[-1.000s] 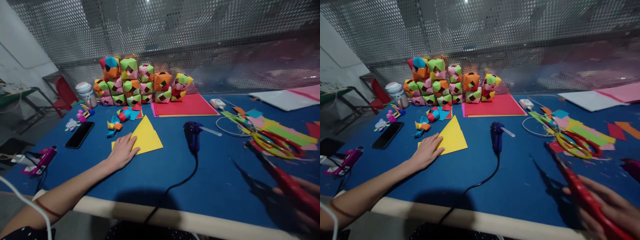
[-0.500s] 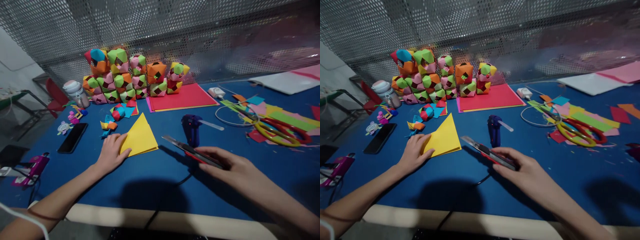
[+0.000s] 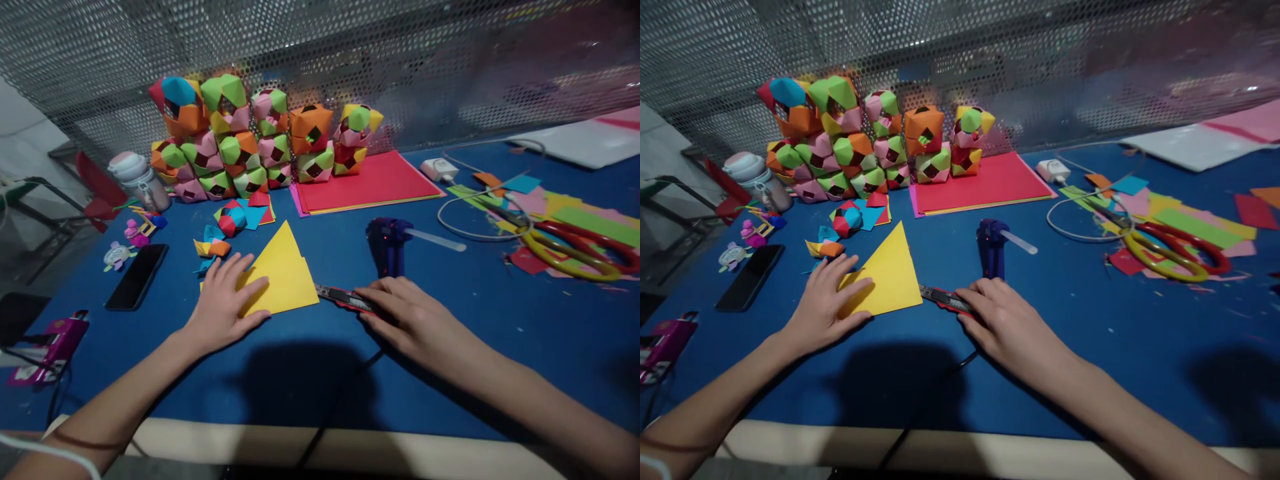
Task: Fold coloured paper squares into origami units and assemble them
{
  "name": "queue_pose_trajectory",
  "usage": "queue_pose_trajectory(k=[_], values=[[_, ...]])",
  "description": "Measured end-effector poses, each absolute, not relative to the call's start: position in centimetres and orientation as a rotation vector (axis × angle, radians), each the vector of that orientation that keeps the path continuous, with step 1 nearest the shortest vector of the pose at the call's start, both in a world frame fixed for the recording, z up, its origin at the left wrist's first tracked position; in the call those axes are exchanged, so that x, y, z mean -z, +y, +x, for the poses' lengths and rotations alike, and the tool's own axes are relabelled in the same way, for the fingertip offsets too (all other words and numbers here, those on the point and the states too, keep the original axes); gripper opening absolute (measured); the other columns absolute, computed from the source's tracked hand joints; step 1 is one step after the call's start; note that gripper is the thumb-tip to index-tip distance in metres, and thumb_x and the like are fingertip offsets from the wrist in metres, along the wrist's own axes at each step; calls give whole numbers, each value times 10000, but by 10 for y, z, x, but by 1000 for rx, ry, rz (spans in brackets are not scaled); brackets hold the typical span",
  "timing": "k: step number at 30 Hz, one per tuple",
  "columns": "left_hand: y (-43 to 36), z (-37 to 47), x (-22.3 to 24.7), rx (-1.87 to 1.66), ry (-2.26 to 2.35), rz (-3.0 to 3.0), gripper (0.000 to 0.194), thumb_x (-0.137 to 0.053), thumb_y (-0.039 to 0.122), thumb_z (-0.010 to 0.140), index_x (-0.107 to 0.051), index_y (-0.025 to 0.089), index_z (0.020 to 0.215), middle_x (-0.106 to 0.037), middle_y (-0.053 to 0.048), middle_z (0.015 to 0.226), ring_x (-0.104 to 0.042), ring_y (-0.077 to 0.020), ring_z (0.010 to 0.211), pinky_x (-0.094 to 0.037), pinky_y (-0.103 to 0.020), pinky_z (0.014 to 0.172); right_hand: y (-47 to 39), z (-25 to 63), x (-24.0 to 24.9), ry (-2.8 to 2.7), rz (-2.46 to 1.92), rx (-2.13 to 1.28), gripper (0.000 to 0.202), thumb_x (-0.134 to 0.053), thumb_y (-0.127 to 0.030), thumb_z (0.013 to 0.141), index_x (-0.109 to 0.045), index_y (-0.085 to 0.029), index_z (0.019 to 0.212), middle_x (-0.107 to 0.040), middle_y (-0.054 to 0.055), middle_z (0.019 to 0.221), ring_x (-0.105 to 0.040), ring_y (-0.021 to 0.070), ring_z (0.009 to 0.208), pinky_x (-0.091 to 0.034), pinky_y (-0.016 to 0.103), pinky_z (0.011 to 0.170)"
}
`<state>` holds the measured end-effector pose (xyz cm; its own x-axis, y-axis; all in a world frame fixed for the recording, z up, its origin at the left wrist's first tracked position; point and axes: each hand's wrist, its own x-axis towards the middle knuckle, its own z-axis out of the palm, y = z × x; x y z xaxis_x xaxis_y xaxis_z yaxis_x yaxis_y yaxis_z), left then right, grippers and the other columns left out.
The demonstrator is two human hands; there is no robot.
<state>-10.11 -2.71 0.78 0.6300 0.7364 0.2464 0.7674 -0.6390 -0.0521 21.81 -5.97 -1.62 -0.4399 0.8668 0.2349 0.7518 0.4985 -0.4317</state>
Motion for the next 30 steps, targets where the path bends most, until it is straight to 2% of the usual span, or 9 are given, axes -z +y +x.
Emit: queue_pose_trajectory(k=[2, 5, 8, 13, 20, 30], values=[[-28, -98, -8, 184, -1143, -2797, 439, -490, 493, 847, -516, 303, 1242, -347, -114, 1428, -269, -340, 1329, -181, -572, 1052, -63, 215, 19, -2344, -1334, -332, 344, -437, -317, 907, -579, -136, 1163, -598, 124, 973, -543, 231, 866, -468, 375, 747], [-29, -93, -5, 70, -1089, -2888, 349, -414, 403, 910, -537, 321, 1225, -396, -108, 1403, -313, -315, 1316, -209, -563, 1044, -66, 209, 21, -2352, -1319, -312, 350, -441, -292, 906, -559, -123, 1188, -596, 121, 958, -537, 227, 856, -470, 368, 741], [-23, -91, -3, 43, -1141, -2888, 341, -358, 354, 938, -554, 307, 1214, -423, -113, 1381, -348, -296, 1299, -233, -549, 1040, -64, 202, 20, -2361, -1317, -313, 320, -435, -271, 909, -574, -127, 1159, -600, 113, 942, -539, 226, 856, -472, 363, 739], [-13, -99, -4, 20, -1260, -2903, 374, -327, 371, 946, -530, 291, 1249, -426, -115, 1378, -373, -273, 1282, -289, -503, 1028, -54, 194, 18, -2385, -1302, -357, 301, -420, -256, 916, -581, -124, 1133, -597, 118, 954, -537, 231, 878, -475, 369, 747], [-12, -103, -6, 44, -1168, -2925, 372, -336, 377, 943, -541, 286, 1239, -462, -121, 1334, -389, -268, 1253, -321, -471, 994, -64, 210, 21, -2301, -1252, -446, 295, -419, -266, 919, -577, -155, 1142, -597, 113, 994, -544, 219, 888, -478, 365, 768], [-15, -103, 0, 81, -1272, -2939, 365, -328, 369, 948, -532, 321, 1246, -432, -93, 1371, -367, -249, 1278, -296, -475, 1018, -68, 211, 22, -2286, -1221, -508, 313, -418, -279, 923, -578, -158, 1164, -596, 108, 980, -547, 202, 865, -479, 347, 751]])
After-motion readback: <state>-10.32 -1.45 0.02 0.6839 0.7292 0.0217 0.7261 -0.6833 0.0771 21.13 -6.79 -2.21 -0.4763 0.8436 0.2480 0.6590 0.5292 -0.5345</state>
